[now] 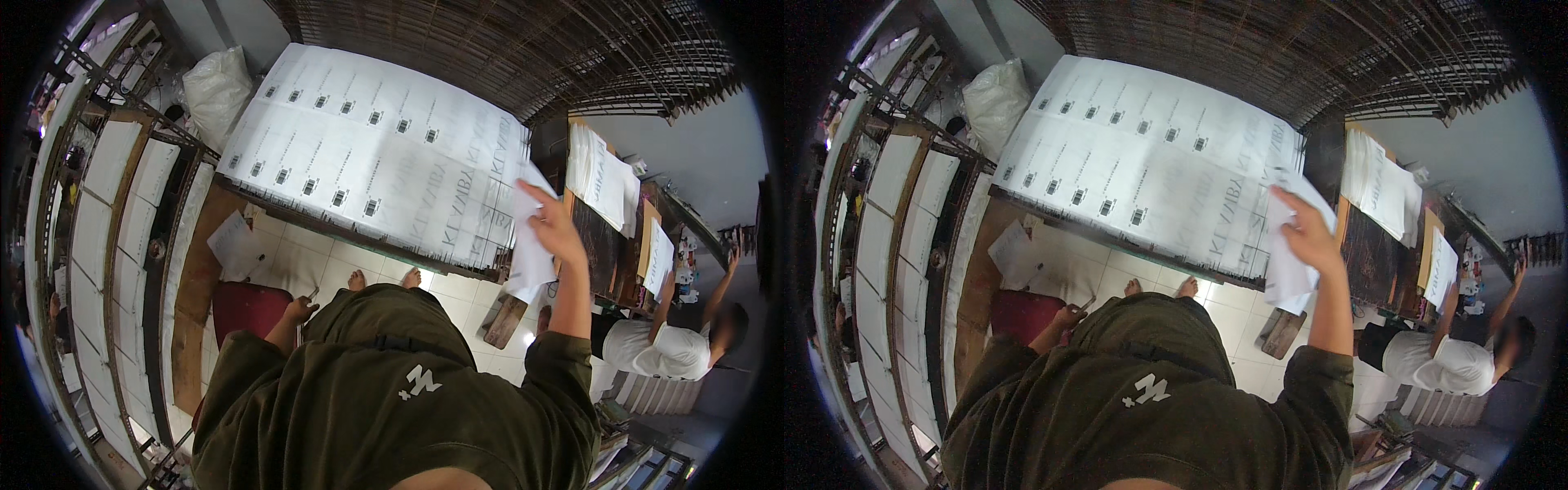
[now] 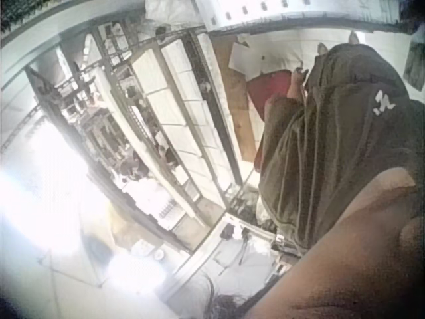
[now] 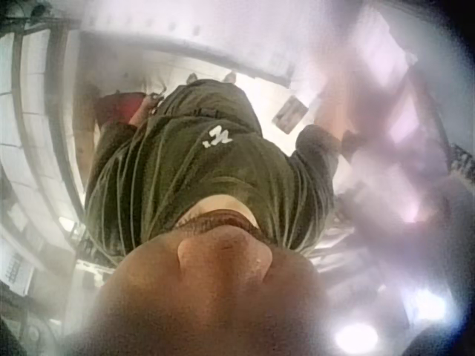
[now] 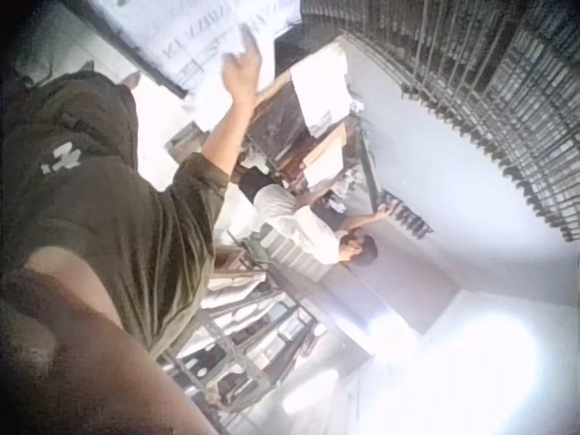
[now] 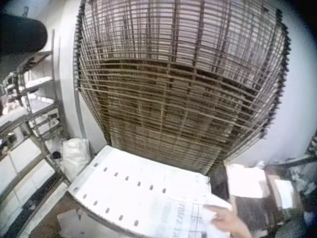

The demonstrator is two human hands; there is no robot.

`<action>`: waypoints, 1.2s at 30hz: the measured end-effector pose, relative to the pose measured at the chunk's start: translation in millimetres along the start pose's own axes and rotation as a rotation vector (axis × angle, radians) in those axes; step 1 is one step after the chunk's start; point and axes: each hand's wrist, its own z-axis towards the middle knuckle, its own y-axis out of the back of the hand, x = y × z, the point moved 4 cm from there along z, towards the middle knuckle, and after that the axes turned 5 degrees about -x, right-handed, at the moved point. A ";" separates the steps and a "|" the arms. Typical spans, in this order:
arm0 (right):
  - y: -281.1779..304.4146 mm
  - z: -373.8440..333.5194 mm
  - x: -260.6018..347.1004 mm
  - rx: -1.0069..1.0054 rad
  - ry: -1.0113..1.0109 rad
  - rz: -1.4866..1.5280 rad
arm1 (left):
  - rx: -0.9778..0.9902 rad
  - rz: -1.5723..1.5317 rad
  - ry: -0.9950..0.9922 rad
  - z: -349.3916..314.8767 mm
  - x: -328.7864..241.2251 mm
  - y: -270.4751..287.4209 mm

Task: The person repeatedly picks up white packing sheets from a table and places them onto a nearby metal rack. The person also briefly handles a purple cloth. The task involves repetitive pick-and-place motions of the packing materials.

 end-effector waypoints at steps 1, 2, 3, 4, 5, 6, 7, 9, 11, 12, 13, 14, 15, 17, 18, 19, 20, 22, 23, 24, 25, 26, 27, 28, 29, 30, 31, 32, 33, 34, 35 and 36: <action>-12.8 -0.7 17.9 0.022 0.147 -0.076 | 0.059 -0.043 0.015 6.4 14.3 -6.9; -23.7 -3.0 39.5 0.063 0.063 0.023 | 0.051 -0.031 -0.012 9.8 22.4 -11.3; -27.9 -3.9 55.5 0.077 0.076 0.040 | 0.045 -0.014 -0.041 12.4 28.4 -14.6; -26.1 -4.4 63.0 0.059 0.119 0.056 | 0.039 0.004 -0.067 9.0 26.8 -11.9; -24.4 -5.0 70.1 0.042 0.161 0.072 | 0.041 -0.018 -0.042 6.1 25.6 -10.4; -19.3 -4.9 74.3 -0.007 0.235 0.084 | 0.042 -0.040 -0.015 2.0 22.0 -9.1; -14.0 -4.6 77.6 -0.056 0.315 0.095 | 0.037 -0.066 0.011 -2.6 13.4 -5.0; 3.5 -4.6 61.2 -0.151 0.272 0.316 | -0.009 -0.053 -0.009 -4.8 -1.4 -3.7; 27.9 -10.0 46.5 -0.256 0.166 0.448 | -0.049 -0.046 -0.074 2.5 -5.8 -13.1; 38.5 -11.3 27.4 -0.323 0.104 0.448 | -0.073 -0.047 -0.123 15.6 -1.6 -27.6; 44.6 -11.4 -5.6 -0.395 0.043 0.452 | -0.102 -0.042 -0.175 25.0 -2.7 -34.0; 47.3 -10.9 -40.6 -0.466 -0.019 0.457 | -0.089 -0.063 -0.155 21.7 -13.5 -31.8; 43.8 -8.8 -70.4 -0.474 -0.023 0.494 | -0.078 -0.093 -0.129 9.1 -30.4 -29.5; 24.7 -0.5 -138.8 -0.478 -0.031 0.572 | -0.070 -0.160 -0.050 -24.1 -63.8 -19.3; 11.5 4.1 -177.3 -0.531 0.031 0.592 | -0.064 -0.160 -0.046 -28.5 -65.4 -21.0; -6.4 8.1 -210.6 -0.516 -0.019 0.661 | -0.059 -0.162 -0.040 -32.5 -65.4 -24.8; -23.8 11.4 -240.8 -0.500 -0.067 0.730 | -0.057 -0.163 -0.034 -36.5 -65.5 -28.8; -53.4 18.2 -291.9 -0.513 -0.049 0.635 | -0.110 -0.173 -0.011 -46.4 -56.9 -35.2; -63.0 19.6 -303.1 -0.509 -0.095 0.635 | -0.134 -0.176 0.000 -53.7 -56.3 -36.9; -74.1 20.4 -313.1 -0.506 -0.142 0.634 | -0.138 -0.148 0.026 -61.7 -54.6 -39.4; -84.3 19.8 -321.8 -0.502 -0.192 0.634 | -0.140 -0.118 0.053 -75.4 -54.4 -38.0; -93.0 20.5 -334.1 -0.490 -0.222 0.626 | -0.141 -0.086 0.079 -88.0 -55.8 -36.4; -101.4 20.8 -347.0 -0.478 -0.253 0.618 | -0.135 -0.117 0.129 -97.6 -54.0 -39.0; -105.8 21.9 -356.5 -0.464 -0.280 0.607 | -0.130 -0.154 0.177 -107.7 -52.7 -45.4; -110.2 22.1 -362.9 -0.420 -0.332 0.664 | -0.126 -0.190 0.226 -118.8 -50.4 -52.5; -113.4 25.2 -375.8 -0.441 -0.265 0.605 | -0.122 -0.225 0.274 -130.2 -47.0 -59.0; -112.9 28.1 -379.5 -0.462 -0.198 0.541 | -0.140 -0.196 0.269 -135.1 -44.5 -68.2; -114.4 29.2 -381.8 -0.483 -0.132 0.477 | -0.127 -0.218 0.277 -142.4 -40.9 -76.9; -118.7 27.7 -388.4 -0.462 -0.188 0.565 | -0.114 -0.240 0.285 -148.9 -37.9 -86.0; -118.2 29.4 -393.6 -0.476 -0.155 0.520 | -0.103 -0.268 0.281 -151.0 -43.6 -92.6; -120.0 31.5 -401.3 -0.491 -0.122 0.475 | -0.102 -0.251 0.265 -153.2 -48.4 -97.5; -121.3 32.5 -406.5 -0.506 -0.089 0.431 | -0.101 -0.233 0.250 -155.5 -52.6 -101.9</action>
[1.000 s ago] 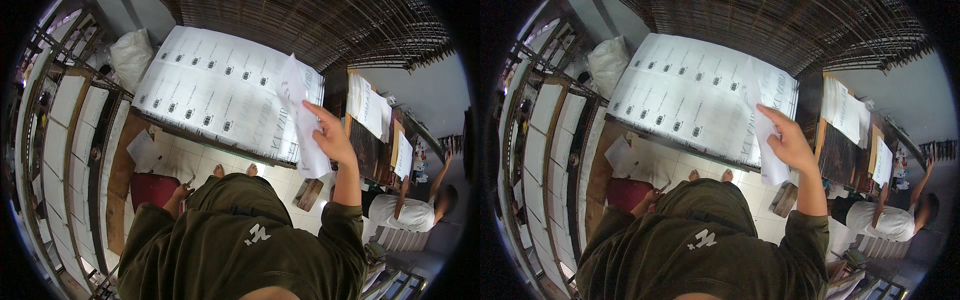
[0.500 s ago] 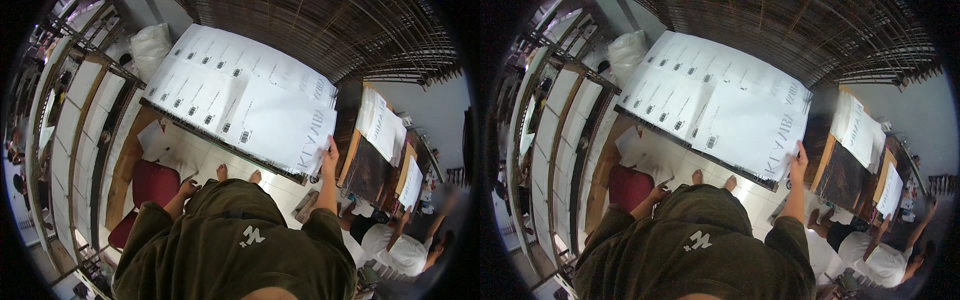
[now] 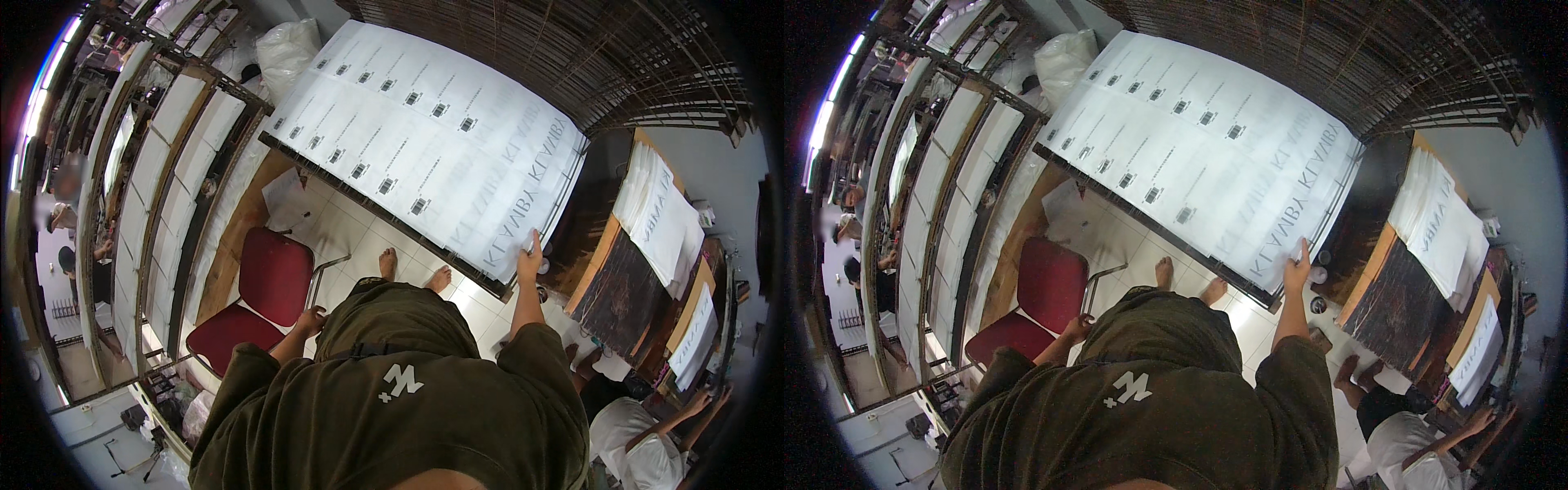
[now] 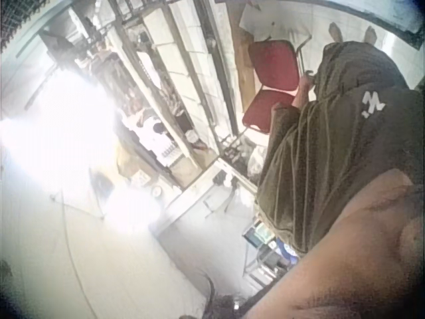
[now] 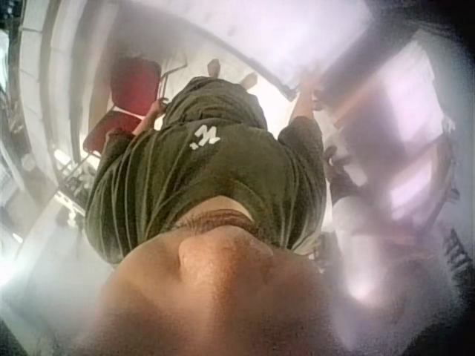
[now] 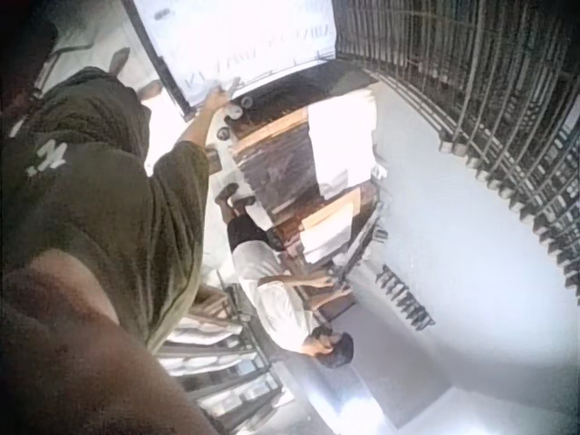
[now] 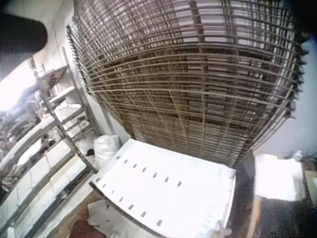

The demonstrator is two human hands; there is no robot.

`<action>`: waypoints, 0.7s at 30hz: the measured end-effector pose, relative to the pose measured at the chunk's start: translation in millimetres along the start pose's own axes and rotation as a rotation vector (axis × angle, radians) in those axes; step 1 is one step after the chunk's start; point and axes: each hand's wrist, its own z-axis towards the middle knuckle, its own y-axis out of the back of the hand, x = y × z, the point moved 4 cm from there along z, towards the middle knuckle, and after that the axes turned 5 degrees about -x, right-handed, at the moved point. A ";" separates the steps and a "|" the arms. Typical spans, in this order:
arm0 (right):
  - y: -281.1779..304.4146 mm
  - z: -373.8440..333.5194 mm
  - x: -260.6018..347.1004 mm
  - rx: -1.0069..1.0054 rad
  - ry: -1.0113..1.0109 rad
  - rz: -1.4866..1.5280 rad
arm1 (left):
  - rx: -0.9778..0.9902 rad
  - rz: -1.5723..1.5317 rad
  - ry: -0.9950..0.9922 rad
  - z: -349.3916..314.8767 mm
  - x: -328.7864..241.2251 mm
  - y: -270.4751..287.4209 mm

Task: The person repeatedly picks up white packing sheets from a table and places them onto a nearby metal rack. The person also briefly handles a purple cloth. The task involves repetitive pick-and-place motions of the packing materials.

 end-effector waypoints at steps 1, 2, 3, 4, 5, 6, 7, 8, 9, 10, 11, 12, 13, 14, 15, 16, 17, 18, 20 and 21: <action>-0.4 1.1 0.9 0.017 -0.038 0.047 | 0.000 0.014 -0.019 -2.0 -4.1 -4.9; -1.8 -0.4 2.3 0.034 -0.077 0.095 | 0.000 0.029 -0.038 -3.6 -7.2 -8.1; -3.3 -1.9 4.8 0.052 -0.117 0.142 | -0.030 0.031 -0.066 0.7 -8.2 -11.0; -3.7 -2.8 8.4 0.064 -0.140 0.111 | -0.031 0.020 -0.080 -1.0 -14.5 -11.1; -3.9 -3.6 12.4 0.076 -0.162 0.080 | -0.032 0.009 -0.093 -2.7 -22.7 -10.1; -4.0 -3.6 13.8 0.088 -0.185 0.049 | -0.034 -0.002 -0.107 -4.5 -29.3 -9.2; -4.4 -2.9 7.4 0.070 -0.148 0.056 | -0.029 -0.035 -0.108 -5.1 -33.0 -6.6; -6.4 -1.7 -4.0 0.052 -0.111 0.062 | -0.045 0.004 -0.113 -5.6 -38.1 -3.5; -7.1 -0.7 -13.4 0.033 -0.075 0.067 | -0.062 0.043 -0.118 -7.1 -44.5 -0.1; -8.9 -0.5 -13.5 0.040 -0.090 0.067 | -0.081 0.079 -0.120 -9.7 -49.3 2.2; -11.0 -0.8 -12.8 0.046 -0.106 0.066 | -0.061 0.064 -0.080 -12.8 -52.1 3.3; -12.7 -0.8 -12.7 0.051 -0.121 0.066 | -0.041 0.050 -0.041 -16.2 -54.6 4.7; -13.2 -1.0 -13.3 0.047 -0.116 0.073 | -0.020 0.036 -0.003 -18.3 -54.8 5.1; -14.0 -1.2 -14.9 0.043 -0.111 0.081 | -0.045 0.050 -0.026 -17.8 -51.7 4.1; -14.9 -1.3 -16.8 0.038 -0.106 0.089 | -0.070 0.063 -0.049 -16.4 -44.5 0.8; -15.0 -0.9 -20.5 0.037 -0.100 0.069 | -0.093 0.078 -0.074 -15.5 -40.3 -0.3; -14.7 -0.1 -24.7 0.036 -0.094 0.050 | -0.075 0.068 -0.056 -14.3 -35.6 -1.8; -14.7 0.2 -27.0 0.036 -0.088 0.032 | -0.057 0.058 -0.039 -13.5 -31.7 -2.7; -15.6 0.5 -24.4 0.039 -0.089 0.042 | -0.029 0.048 -0.005 -17.5 -36.7 -1.4; -15.8 0.6 -23.0 0.041 -0.090 0.048 | -0.019 0.050 0.010 -21.3 -40.7 0.2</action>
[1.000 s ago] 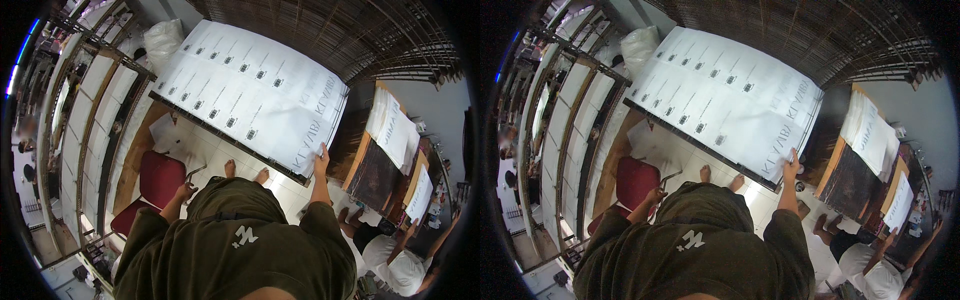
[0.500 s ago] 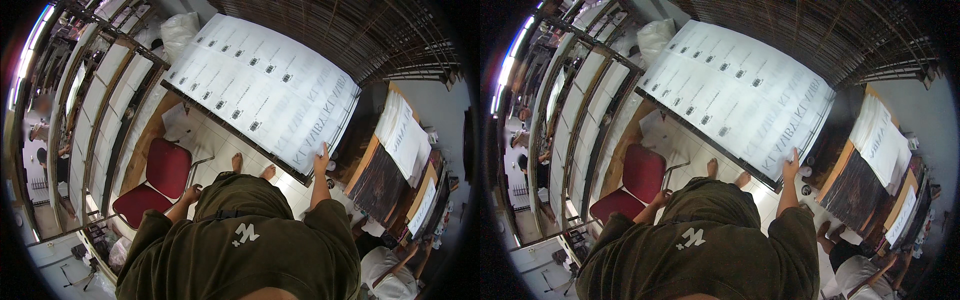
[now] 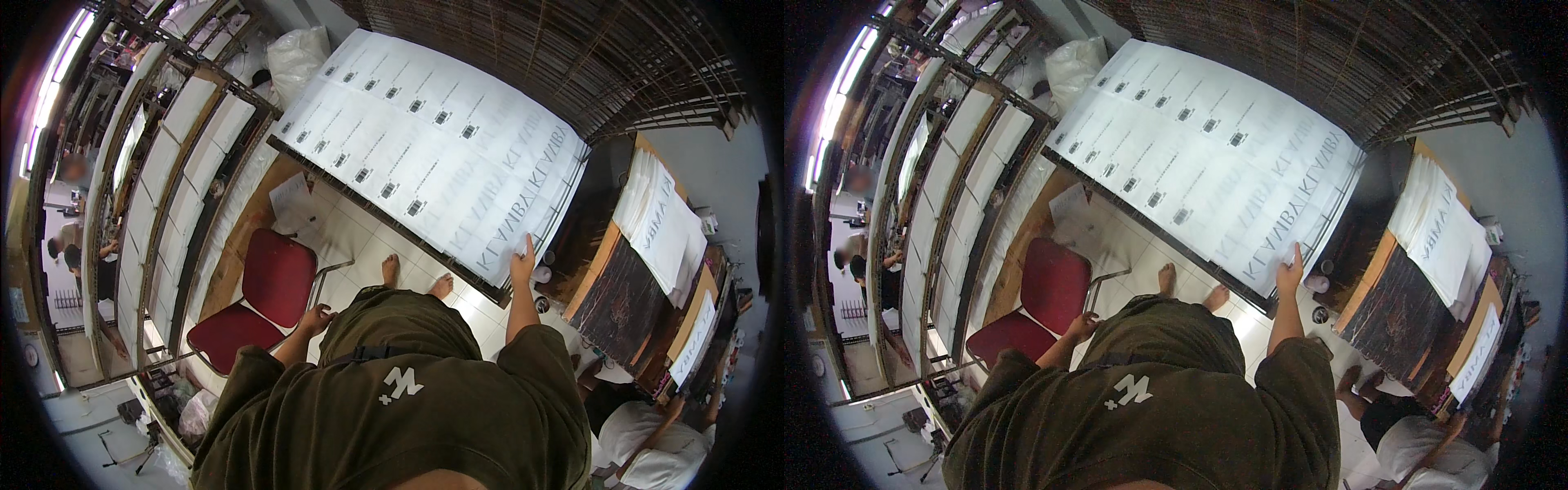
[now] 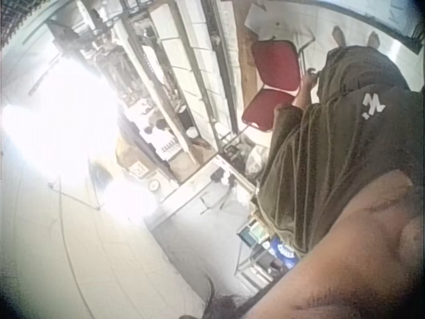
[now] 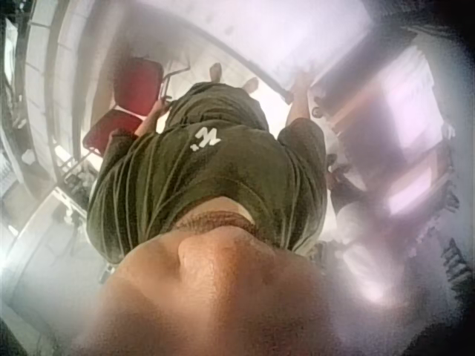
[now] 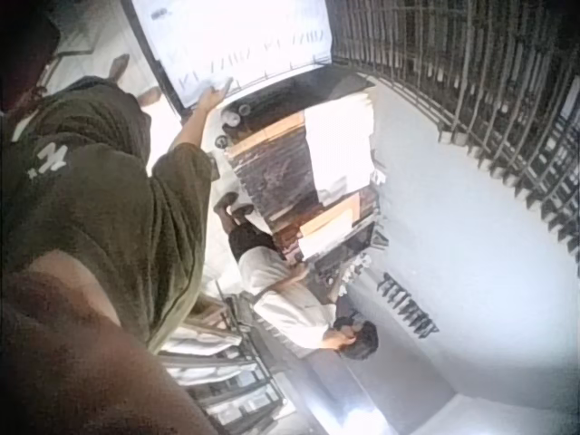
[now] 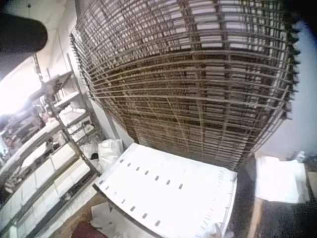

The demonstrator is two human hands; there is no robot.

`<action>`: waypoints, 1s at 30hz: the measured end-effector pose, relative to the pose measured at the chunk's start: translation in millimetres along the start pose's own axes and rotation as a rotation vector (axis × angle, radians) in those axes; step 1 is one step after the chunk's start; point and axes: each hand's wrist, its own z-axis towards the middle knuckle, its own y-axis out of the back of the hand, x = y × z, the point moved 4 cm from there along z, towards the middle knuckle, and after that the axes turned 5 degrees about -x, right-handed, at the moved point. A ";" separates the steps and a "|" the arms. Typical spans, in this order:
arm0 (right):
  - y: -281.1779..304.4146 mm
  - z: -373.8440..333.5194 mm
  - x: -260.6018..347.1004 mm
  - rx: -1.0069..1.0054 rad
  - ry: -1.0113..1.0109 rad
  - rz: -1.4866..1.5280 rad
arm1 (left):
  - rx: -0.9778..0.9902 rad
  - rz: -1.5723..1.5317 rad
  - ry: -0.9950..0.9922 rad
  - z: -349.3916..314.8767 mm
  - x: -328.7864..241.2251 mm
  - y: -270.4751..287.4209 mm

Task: The person repeatedly picks up white packing sheets from a table and places them onto a nearby metal rack. The person also briefly handles a purple cloth. The task involves repetitive pick-and-place motions of the packing materials.

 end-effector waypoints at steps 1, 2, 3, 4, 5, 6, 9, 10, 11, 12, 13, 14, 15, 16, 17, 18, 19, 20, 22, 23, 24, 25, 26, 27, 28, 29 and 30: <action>0.4 0.1 1.3 0.006 0.007 -0.011 | 0.010 0.002 0.015 -4.7 -5.1 1.9; 1.0 -0.1 2.4 0.012 0.014 -0.021 | -0.010 0.000 0.009 -6.8 -7.8 3.0; 1.4 -0.2 3.3 0.018 0.022 -0.032 | -0.030 -0.002 0.003 -8.4 -9.9 3.8; 1.3 -0.3 2.8 0.021 0.024 -0.022 | -0.050 -0.002 -0.003 -9.4 -10.6 5.1; 1.3 -0.3 1.4 0.022 0.026 -0.011 | -0.052 0.001 -0.006 -8.5 -9.0 4.8; 1.7 -0.7 0.9 0.023 0.027 -0.001 | -0.055 0.006 -0.009 -6.0 -5.3 3.6; -0.9 -4.2 12.4 -0.042 0.119 0.085 | -0.059 -0.004 -0.027 5.4 12.6 -6.0; 0.3 -3.6 9.9 -0.048 0.125 0.021 | -0.053 -0.004 -0.045 11.0 13.7 -9.6; 1.6 -2.4 4.0 -0.061 0.125 -0.044 | -0.053 -0.013 -0.048 11.2 6.0 -8.0; 5.3 -3.2 -0.5 -0.074 0.122 -0.109 | -0.051 -0.022 -0.053 9.1 -2.1 -4.7; 8.0 -6.2 4.5 -0.081 0.160 -0.172 | -0.055 -0.035 -0.050 6.2 -6.3 -4.1; 9.2 -10.0 14.5 -0.088 0.197 -0.234 | -0.071 -0.053 -0.074 6.2 -5.6 -5.6; 11.4 -17.1 25.2 -0.095 0.233 -0.297 | -0.061 -0.071 -0.072 10.5 -1.1 -9.8; 13.8 -25.7 41.3 -0.149 0.287 -0.398 | -0.053 -0.095 -0.065 17.8 6.3 -16.8; 18.5 -31.8 44.8 -0.142 0.301 -0.388 | -0.045 -0.115 -0.063 26.6 9.2 -19.5; 24.4 -39.7 46.1 -0.137 0.314 -0.378 | -0.028 -0.074 -0.087 36.5 10.9 -20.6; 29.7 -46.8 49.1 -0.131 0.333 -0.371 | 0.009 -0.101 -0.096 44.9 9.2 -23.0; 35.3 -56.9 65.6 -0.160 0.311 -0.397 | 0.044 -0.127 -0.104 51.2 6.1 -23.9; 48.3 -72.6 57.8 -0.098 0.222 -0.399 | 0.083 -0.120 -0.155 74.0 10.1 -28.8; 55.6 -78.6 52.5 -0.072 0.184 -0.404 | 0.104 -0.100 -0.173 78.2 -4.0 -27.9; 63.2 -83.9 48.5 -0.129 0.213 -0.399 | 0.125 -0.076 -0.193 81.2 -17.5 -26.0; 72.0 -89.0 43.5 -0.145 0.188 -0.413 | 0.148 -0.050 -0.211 85.7 -30.8 -25.0; 76.5 -94.5 39.5 -0.136 0.157 -0.415 | 0.145 -0.215 -0.166 118.5 -1.6 -38.4; 87.7 -98.5 34.9 -0.161 0.133 -0.434 | 0.126 -0.138 -0.231 127.9 -17.5 -40.0; 99.1 -102.8 31.3 -0.194 0.072 -0.473 | 0.106 -0.055 -0.297 128.7 -37.9 -35.8; 108.3 -109.2 25.8 -0.208 0.015 -0.492 | 0.083 0.031 -0.364 134.3 -54.5 -32.9; 115.7 -116.6 18.1 -0.225 -0.046 -0.508 | 0.108 -0.019 -0.359 138.0 -65.7 -28.4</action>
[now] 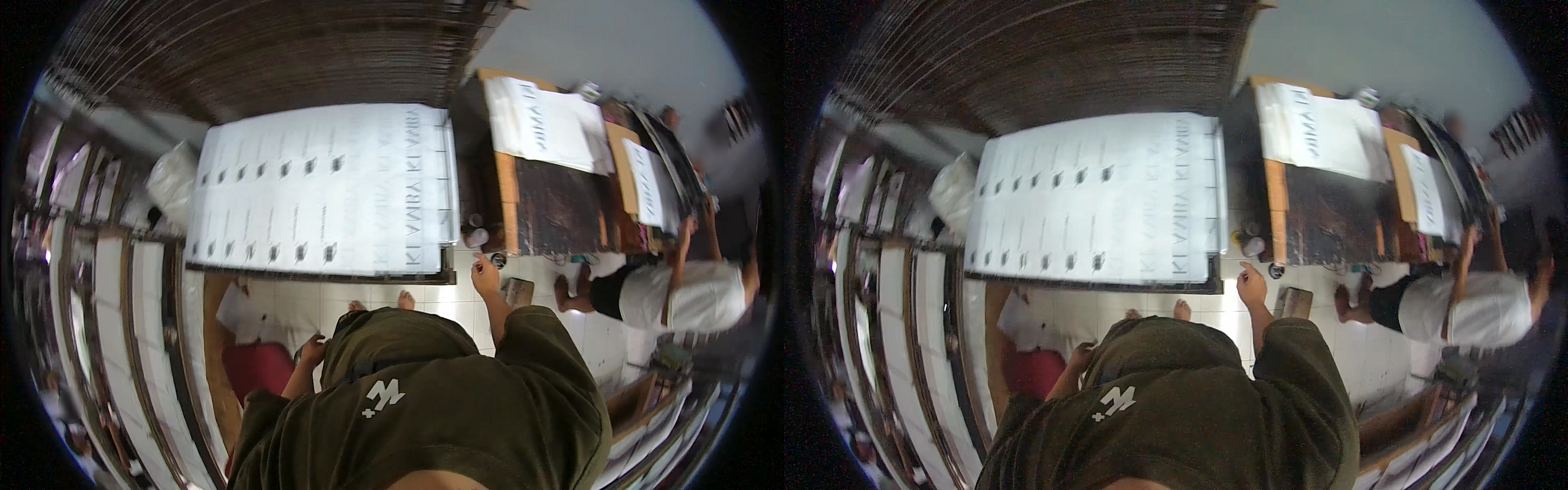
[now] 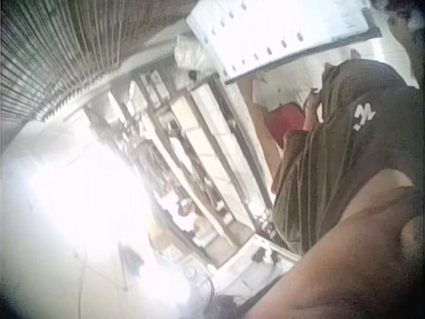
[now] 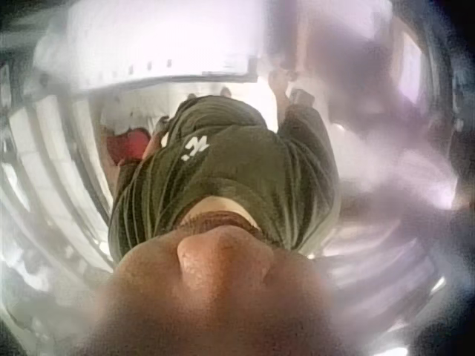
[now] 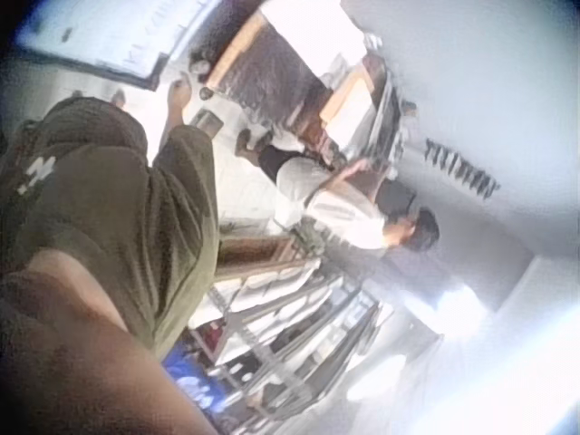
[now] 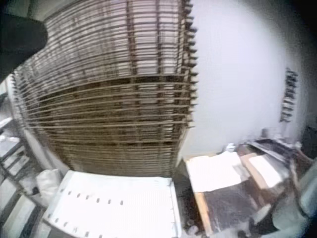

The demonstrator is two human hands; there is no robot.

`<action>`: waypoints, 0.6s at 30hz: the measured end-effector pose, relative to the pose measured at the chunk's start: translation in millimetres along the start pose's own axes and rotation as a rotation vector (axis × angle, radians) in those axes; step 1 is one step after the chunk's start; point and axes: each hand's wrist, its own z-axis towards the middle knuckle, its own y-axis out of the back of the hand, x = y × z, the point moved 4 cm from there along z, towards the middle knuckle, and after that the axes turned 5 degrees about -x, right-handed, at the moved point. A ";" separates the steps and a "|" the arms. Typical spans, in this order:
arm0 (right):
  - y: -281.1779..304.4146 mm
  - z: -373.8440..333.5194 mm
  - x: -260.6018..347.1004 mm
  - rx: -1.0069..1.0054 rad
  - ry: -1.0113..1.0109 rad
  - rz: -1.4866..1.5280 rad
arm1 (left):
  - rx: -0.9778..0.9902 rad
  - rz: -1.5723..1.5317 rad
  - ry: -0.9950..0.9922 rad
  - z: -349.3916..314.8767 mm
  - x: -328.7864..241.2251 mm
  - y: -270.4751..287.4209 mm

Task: The person repeatedly picks up white packing sheets from a table and places them onto a nearby metal rack. The person also briefly handles a purple cloth. The task involves repetitive pick-and-place motions of the packing materials.

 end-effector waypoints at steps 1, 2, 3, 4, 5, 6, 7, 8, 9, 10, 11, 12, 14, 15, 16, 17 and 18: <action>7.7 -3.6 -11.5 -0.010 -0.063 -0.027 | 0.009 0.031 -0.030 4.9 -16.5 2.5; 15.7 -7.4 -17.1 -0.008 -0.102 -0.008 | 0.022 0.058 -0.062 3.6 -30.4 6.6; 19.8 -12.0 -28.0 -0.012 -0.162 0.005 | 0.037 0.090 -0.098 0.9 -52.0 12.7; 26.6 -17.5 -25.2 -0.034 -0.212 -0.002 | 0.043 0.123 -0.097 1.3 -64.7 18.3; 32.0 -21.6 -21.1 -0.046 -0.256 -0.007 | 0.041 0.150 -0.088 2.9 -67.5 21.0; 36.7 -27.5 -21.3 -0.076 -0.275 0.019 | 0.066 0.161 -0.151 15.1 -55.5 19.5; 37.6 -34.1 -23.0 -0.108 -0.292 0.049 | 0.088 0.174 -0.215 40.4 -33.7 19.3; 39.1 -41.7 -26.0 -0.143 -0.308 0.080 | 0.111 0.188 -0.280 60.2 -31.9 22.1; 37.8 -49.0 -36.0 -0.183 -0.328 0.122 | 0.137 0.207 -0.258 68.4 -44.4 26.9; 36.0 -54.5 -48.4 -0.220 -0.342 0.166 | 0.158 0.224 -0.234 63.4 -64.3 33.0; 36.0 -57.1 -52.5 -0.250 -0.355 0.212 | 0.175 0.242 -0.202 54.5 -82.2 41.2; 39.5 -57.9 -46.6 -0.264 -0.373 0.244 | 0.161 0.098 -0.219 48.6 -84.5 49.7; 39.5 -52.7 -56.3 -0.378 -0.434 0.407 | 0.166 0.143 -0.273 26.3 -116.0 66.1; 38.6 -51.9 -61.7 -0.436 -0.470 0.489 | 0.171 0.172 -0.296 22.8 -126.5 72.9; 44.9 -47.5 -53.7 -0.477 -0.463 0.540 | 0.170 0.209 -0.305 29.0 -124.1 76.6; 52.8 -38.1 -46.0 -0.498 -0.461 0.590 | 0.162 0.216 -0.326 26.6 -128.1 81.2; 64.8 -24.3 -26.0 -0.520 -0.524 0.658 | 0.143 0.211 -0.340 18.4 -132.1 86.0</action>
